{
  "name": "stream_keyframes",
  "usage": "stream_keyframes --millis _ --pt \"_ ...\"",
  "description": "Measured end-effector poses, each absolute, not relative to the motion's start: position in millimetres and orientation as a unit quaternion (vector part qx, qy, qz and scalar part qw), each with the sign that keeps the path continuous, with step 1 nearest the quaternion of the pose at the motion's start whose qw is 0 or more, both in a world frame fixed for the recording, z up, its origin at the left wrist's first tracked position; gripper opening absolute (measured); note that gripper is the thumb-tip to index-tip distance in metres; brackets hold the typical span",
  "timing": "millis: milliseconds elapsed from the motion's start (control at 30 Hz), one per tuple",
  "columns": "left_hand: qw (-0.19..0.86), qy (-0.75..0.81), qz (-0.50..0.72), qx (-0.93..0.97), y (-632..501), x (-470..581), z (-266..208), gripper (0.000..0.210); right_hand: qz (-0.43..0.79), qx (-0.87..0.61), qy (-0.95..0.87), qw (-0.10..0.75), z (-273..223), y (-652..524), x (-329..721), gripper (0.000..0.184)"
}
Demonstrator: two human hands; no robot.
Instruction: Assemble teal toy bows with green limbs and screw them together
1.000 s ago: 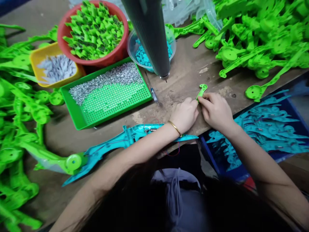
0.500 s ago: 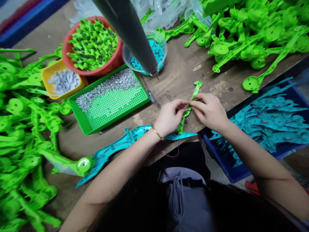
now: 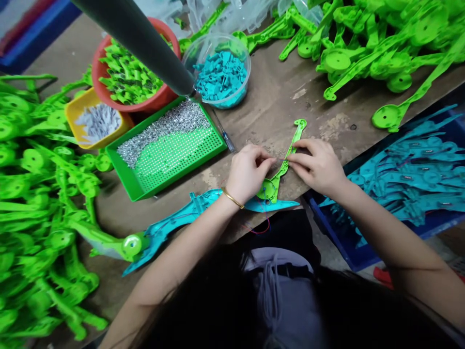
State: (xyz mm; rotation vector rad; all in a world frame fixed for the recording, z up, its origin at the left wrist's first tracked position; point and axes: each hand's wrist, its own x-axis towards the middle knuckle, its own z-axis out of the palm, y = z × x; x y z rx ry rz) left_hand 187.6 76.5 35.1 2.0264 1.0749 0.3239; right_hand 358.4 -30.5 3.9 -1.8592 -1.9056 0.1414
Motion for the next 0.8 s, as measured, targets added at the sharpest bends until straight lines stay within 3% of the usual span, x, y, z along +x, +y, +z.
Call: stream_keyframes --millis 167,267,533,800 --pt "0.589 0.415 0.194 0.665 67.2 198.1 28.1 0.006 0.04 -0.672 -0.71 0.206 6.9 -32.3 354.3 0.027" --pt "0.642 0.388 0.208 0.628 63.2 202.6 24.4 0.005 0.048 -0.673 -0.708 0.209 7.0 -32.3 354.8 0.025" --pt "0.567 0.378 0.175 0.71 60.1 198.6 25.3 0.008 0.109 -0.674 -0.671 0.291 14.6 -31.6 357.2 0.021" --pt "0.577 0.377 0.196 0.697 58.4 197.1 24.4 0.014 0.169 -0.658 -0.64 0.358 14.3 -30.8 350.8 0.014"
